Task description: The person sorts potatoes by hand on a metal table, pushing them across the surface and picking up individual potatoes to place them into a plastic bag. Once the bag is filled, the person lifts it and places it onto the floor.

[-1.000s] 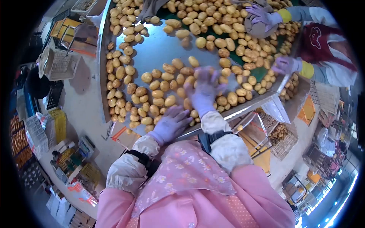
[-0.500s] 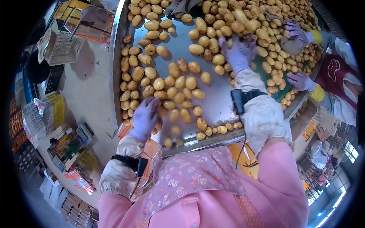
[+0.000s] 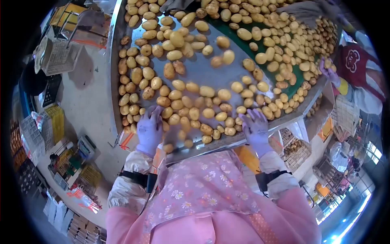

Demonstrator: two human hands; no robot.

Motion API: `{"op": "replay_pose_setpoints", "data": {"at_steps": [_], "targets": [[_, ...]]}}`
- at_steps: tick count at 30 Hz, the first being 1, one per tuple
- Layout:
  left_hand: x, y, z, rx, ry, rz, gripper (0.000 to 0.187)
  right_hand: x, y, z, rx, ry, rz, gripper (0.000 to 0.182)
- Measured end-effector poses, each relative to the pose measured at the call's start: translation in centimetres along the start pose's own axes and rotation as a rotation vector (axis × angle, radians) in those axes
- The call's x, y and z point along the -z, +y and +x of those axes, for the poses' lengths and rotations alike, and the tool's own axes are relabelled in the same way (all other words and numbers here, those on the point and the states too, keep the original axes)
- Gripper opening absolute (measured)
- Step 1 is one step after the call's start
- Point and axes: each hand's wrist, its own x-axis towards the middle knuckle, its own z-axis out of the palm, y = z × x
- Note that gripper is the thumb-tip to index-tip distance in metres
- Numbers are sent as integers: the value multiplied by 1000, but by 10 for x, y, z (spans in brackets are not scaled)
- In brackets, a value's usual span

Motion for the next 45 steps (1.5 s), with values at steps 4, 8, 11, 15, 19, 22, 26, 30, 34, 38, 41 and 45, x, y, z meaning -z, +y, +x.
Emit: {"op": "replay_pose_setpoints", "data": {"at_steps": [4,8,11,15,19,22,26,30,34,38,41,45], "targets": [[-20,43,7,-175,-58,-167,51,-1,-23,12,-223,223,-118,39],[-38,57,26,-146,-138,-35,45,1,-64,29,-133,268,135,40],[-46,54,34,-140,-187,-10,38,-45,-111,43,322,249,300,26],[-47,41,23,-190,-162,76,36,-47,-155,66,326,-224,32,18],[-32,24,-17,-48,-205,27,31,-4,-112,70,53,-74,54,19],[-33,9,-49,238,-186,-100,27,-23,-86,77,-49,50,-39,22],[-49,-4,-45,473,23,-560,30,-38,-103,75,-47,96,405,32],[1,117,-30,-231,-249,-615,40,-50,-127,34,-575,26,2018,35],[-30,129,-35,-504,-321,-410,59,-4,-76,-41,-667,54,2020,28],[-44,66,-41,-473,-278,-219,55,10,28,-159,-660,-84,446,43],[-16,67,-11,-379,-65,-74,56,26,68,-177,-757,-275,52,44],[-45,72,56,-226,42,-73,53,18,52,-42,-571,488,1021,60]]}}
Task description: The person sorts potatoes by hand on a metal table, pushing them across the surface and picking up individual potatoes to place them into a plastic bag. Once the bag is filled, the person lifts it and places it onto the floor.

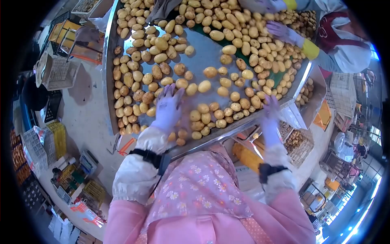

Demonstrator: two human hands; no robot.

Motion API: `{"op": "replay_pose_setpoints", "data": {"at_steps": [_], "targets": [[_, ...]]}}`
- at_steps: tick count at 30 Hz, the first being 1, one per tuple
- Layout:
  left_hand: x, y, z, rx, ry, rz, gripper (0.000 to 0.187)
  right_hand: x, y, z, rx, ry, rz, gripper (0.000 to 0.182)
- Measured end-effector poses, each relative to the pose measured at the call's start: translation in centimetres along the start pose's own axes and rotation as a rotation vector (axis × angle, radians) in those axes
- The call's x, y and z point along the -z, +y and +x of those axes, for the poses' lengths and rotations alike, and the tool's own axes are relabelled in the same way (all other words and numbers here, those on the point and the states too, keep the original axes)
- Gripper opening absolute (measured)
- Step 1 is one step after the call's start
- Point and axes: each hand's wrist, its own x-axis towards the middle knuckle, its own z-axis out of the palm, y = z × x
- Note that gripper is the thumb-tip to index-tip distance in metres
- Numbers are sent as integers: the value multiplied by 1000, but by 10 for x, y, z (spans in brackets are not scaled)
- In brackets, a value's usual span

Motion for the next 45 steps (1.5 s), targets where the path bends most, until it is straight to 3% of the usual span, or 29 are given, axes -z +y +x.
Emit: {"op": "replay_pose_setpoints", "data": {"at_steps": [1,2,3,5,6,7,8,9,11,13,16,19,21,23,25,27,28,30,32,34,35,36,37,38,42,44,45], "targets": [[-12,-2,9,-4,-26,50,50,-45,-20,10,315,27,-545,72],[-18,-3,12,-2,-55,101,47,-88,25,40,403,42,-751,73],[-17,-2,9,7,-51,101,47,-142,-7,31,299,30,-895,68],[-8,2,-8,-80,-209,105,41,-198,-55,-12,311,-104,-1256,52],[-4,-4,-23,-93,-180,102,42,-199,-59,-16,309,-104,-1257,52],[0,-12,-41,-102,-148,99,44,-199,-62,-16,277,-350,-1175,48],[7,-15,-58,17,-185,71,46,-200,-65,-11,246,-592,-1084,44],[15,-18,-71,129,-230,40,49,-205,-73,1,240,-595,-1086,44],[25,-28,-86,166,-277,54,45,-222,-90,46,709,-48,-866,33],[28,-34,-95,230,-319,77,42,-251,-91,93,717,-162,-966,30],[38,-41,-82,32,-211,7,44,-269,-85,89,696,-306,-1071,25],[53,-22,-45,68,-125,-43,40,-243,-77,51,612,-446,-1098,28],[60,-28,6,-74,40,6,34,-213,-67,24,639,-282,-387,30],[46,-46,57,164,-42,167,39,-162,-60,-20,473,-192,-425,32],[22,-73,87,167,-44,45,44,-99,-10,-56,150,-165,-330,31],[21,-62,96,138,-122,171,46,-28,40,-84,116,-11,-312,37],[22,-56,99,119,-192,310,49,0,43,-94,86,60,-422,39],[22,-51,99,128,-224,215,48,31,44,-113,45,146,-528,41],[17,-38,92,290,-173,-30,44,46,47,-120,270,230,-1051,40],[21,8,73,395,-256,-316,41,11,11,-116,-77,157,-126,40],[2,29,49,237,-218,-365,42,-12,2,-108,48,21,86,39],[24,76,33,125,-272,-391,39,-40,6,-107,31,-36,197,41],[23,100,17,-22,-317,-403,43,-63,-36,-104,-339,-165,861,46],[24,124,1,-73,-341,-376,42,-83,-28,-104,-288,-221,319,51],[31,138,-23,-34,-383,-436,40,-93,-68,-115,-246,-347,311,52],[50,140,-28,37,-535,-382,43,-84,-90,-117,-546,-488,581,49],[52,138,-32,43,-526,-377,43,-84,-97,-119,-540,-499,581,49]]}}
